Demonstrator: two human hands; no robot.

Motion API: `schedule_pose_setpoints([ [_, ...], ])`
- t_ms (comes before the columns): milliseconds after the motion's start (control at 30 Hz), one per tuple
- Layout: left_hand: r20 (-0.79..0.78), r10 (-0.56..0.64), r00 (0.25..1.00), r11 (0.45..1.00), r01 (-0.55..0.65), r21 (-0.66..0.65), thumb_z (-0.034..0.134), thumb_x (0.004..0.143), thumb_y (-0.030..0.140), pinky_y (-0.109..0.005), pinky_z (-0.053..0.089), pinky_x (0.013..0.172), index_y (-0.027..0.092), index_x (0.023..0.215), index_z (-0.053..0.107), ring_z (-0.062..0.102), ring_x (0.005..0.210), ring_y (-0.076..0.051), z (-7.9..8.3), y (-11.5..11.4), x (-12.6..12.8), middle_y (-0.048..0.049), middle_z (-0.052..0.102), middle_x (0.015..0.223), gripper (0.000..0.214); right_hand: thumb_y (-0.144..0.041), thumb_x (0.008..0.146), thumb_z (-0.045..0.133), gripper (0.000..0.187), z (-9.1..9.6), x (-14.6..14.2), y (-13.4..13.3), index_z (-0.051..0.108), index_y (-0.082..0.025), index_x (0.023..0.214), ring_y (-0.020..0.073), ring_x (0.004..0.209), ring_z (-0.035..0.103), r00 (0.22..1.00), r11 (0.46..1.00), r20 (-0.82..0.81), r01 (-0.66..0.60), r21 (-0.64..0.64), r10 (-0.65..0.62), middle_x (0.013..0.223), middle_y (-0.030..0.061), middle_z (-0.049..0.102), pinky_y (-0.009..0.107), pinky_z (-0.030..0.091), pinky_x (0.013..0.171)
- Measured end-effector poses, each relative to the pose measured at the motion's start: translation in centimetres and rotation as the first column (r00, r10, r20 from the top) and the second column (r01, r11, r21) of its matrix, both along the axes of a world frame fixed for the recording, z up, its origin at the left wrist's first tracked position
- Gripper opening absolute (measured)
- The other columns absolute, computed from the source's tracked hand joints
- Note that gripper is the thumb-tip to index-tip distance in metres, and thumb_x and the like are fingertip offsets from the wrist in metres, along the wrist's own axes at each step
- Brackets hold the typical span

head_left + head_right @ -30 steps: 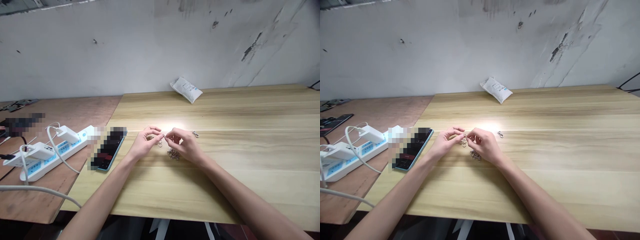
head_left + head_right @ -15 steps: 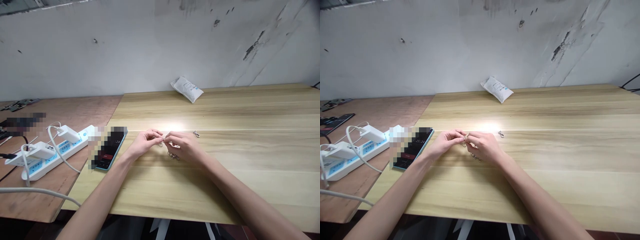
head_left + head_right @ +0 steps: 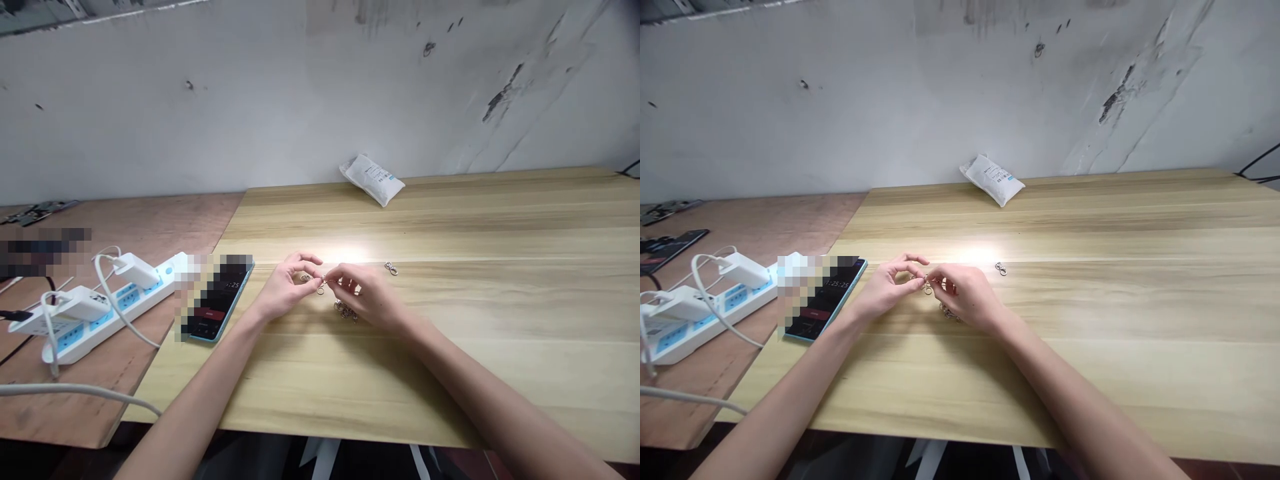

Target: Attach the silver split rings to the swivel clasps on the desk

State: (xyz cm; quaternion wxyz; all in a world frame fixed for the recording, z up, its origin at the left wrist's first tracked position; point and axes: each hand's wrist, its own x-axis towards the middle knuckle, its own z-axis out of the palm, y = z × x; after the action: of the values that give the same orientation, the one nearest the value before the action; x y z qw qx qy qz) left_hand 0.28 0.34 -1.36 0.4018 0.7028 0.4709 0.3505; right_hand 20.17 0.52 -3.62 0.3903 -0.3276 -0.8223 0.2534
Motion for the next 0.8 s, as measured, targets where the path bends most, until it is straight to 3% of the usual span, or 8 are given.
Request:
schedule_pose_setpoints([
  [100, -0.127, 0.044, 0.991, 0.979, -0.018, 0.205, 0.065, 0.081, 0.023, -0.042, 0.04, 0.102, 0.022, 0.077, 0.07, 0.053, 0.116, -0.022, -0.2, -0.2, 0.1, -0.0056, 0.061, 0.114, 0.007, -0.022, 0.091, 0.053, 0.008, 0.0, -0.3, -0.2, 0.061, -0.02, 0.091, 0.0095, 0.058, 0.053, 0.987, 0.96, -0.145, -0.102, -0.26, 0.066, 0.078, 0.0014, 0.065, 0.022, 0.042, 0.054],
  [233, -0.288, 0.129, 0.949, 0.891, 0.017, 0.454, 0.064, 0.081, 0.018, -0.043, 0.035, 0.103, 0.023, 0.078, 0.069, 0.053, 0.113, -0.023, -0.4, -0.5, 0.5, -0.0032, 0.064, 0.112, 0.008, -0.03, 0.089, 0.057, 0.009, 0.4, -0.4, -0.2, 0.056, -0.02, 0.09, 0.0088, 0.051, 0.052, 0.924, 0.783, -0.381, -0.257, -0.567, 0.027, 0.072, -0.0003, 0.063, 0.023, 0.044, 0.05],
  [400, -0.321, 0.158, 0.934, 0.827, 0.053, 0.56, 0.065, 0.08, 0.016, -0.04, 0.036, 0.098, 0.023, 0.077, 0.068, 0.054, 0.11, -0.023, -0.3, -0.6, 0.6, -0.0027, 0.066, 0.111, 0.008, -0.03, 0.083, 0.066, 0.017, 0.6, -0.2, 0.3, 0.055, -0.019, 0.089, 0.0092, 0.049, 0.054, 0.85, 0.571, -0.519, -0.382, -0.727, -0.092, 0.068, 0.0006, 0.065, 0.023, 0.045, 0.049],
  [533, -0.304, 0.168, 0.938, 0.799, 0.051, 0.599, 0.064, 0.08, 0.017, -0.039, 0.036, 0.097, 0.023, 0.077, 0.067, 0.054, 0.11, -0.023, -0.3, -0.6, 0.6, -0.0024, 0.066, 0.109, 0.008, -0.025, 0.079, 0.067, 0.017, 0.2, -0.1, 0.8, 0.055, -0.019, 0.089, 0.0078, 0.047, 0.051, 0.755, 0.398, -0.634, -0.536, -0.744, -0.167, 0.068, 0.0, 0.066, 0.02, 0.044, 0.045],
  [633, -0.311, 0.186, 0.932, 0.811, 0.033, 0.584, 0.064, 0.08, 0.019, -0.039, 0.036, 0.097, 0.024, 0.076, 0.067, 0.054, 0.109, -0.023, -0.3, -0.6, 0.5, -0.0024, 0.067, 0.108, 0.007, -0.023, 0.077, 0.066, 0.018, 0.1, -0.2, 0.9, 0.054, -0.019, 0.09, 0.0081, 0.047, 0.051, 0.742, 0.365, -0.642, -0.552, -0.749, -0.195, 0.07, 0.0007, 0.067, 0.02, 0.044, 0.044],
  [800, -0.279, 0.178, 0.944, 0.821, 0.014, 0.571, 0.064, 0.08, 0.017, -0.039, 0.035, 0.098, 0.023, 0.076, 0.067, 0.054, 0.11, -0.023, -0.4, -0.6, 0.5, -0.0023, 0.066, 0.109, 0.008, -0.022, 0.075, 0.066, 0.021, 0.2, -0.1, 1.0, 0.053, -0.019, 0.092, 0.0087, 0.047, 0.05, 0.742, 0.379, -0.63, -0.527, -0.76, -0.23, 0.071, 0.0025, 0.068, 0.021, 0.042, 0.044],
])
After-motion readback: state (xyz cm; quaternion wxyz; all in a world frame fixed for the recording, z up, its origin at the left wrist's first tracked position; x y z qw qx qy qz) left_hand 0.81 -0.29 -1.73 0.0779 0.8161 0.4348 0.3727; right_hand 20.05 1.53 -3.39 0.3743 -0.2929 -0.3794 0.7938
